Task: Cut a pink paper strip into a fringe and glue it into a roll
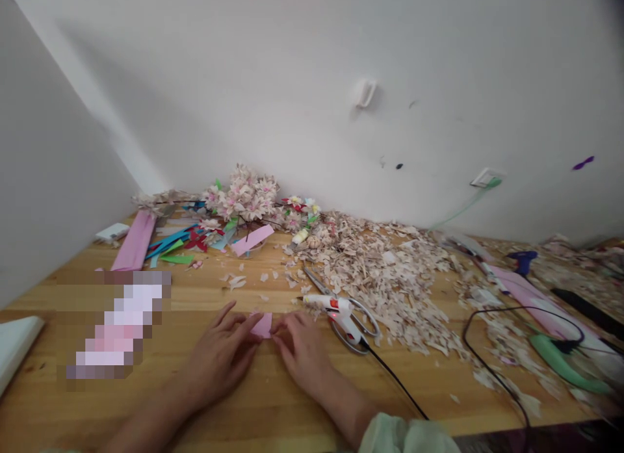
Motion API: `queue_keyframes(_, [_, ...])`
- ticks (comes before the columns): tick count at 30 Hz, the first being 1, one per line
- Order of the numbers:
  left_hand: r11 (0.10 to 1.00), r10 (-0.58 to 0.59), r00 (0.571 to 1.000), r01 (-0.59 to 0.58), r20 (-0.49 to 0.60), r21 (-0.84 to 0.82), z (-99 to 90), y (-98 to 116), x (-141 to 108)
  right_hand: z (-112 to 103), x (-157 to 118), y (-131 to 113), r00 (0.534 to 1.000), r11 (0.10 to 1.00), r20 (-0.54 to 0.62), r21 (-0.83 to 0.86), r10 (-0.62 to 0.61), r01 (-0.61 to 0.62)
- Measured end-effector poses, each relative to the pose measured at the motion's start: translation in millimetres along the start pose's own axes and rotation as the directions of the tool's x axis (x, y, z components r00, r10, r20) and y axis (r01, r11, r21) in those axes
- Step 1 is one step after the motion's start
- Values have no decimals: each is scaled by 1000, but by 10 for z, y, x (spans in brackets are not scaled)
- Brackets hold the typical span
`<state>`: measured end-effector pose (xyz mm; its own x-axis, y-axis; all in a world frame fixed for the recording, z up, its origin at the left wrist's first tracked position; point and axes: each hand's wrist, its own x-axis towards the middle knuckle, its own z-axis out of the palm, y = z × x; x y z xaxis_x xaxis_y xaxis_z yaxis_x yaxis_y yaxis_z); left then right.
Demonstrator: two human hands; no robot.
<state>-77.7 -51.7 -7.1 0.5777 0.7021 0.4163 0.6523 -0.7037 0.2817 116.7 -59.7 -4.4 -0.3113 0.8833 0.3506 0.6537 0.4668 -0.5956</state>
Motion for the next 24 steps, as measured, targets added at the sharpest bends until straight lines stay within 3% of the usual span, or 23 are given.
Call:
queue_keyframes(10, [985, -95, 995, 100, 43, -140, -41, -128, 31, 46, -25, 30, 997, 989, 82, -147, -14, 26])
queue_keyframes(17, [990, -75, 997, 71, -27, -125, 28, -217, -12, 54, -15, 43, 990, 982, 106, -158, -89, 105])
queue_keyframes(24, [977, -158, 987, 152, -31, -152, 25, -164, 18, 62, -16, 43, 989, 974, 102, -187, -108, 125])
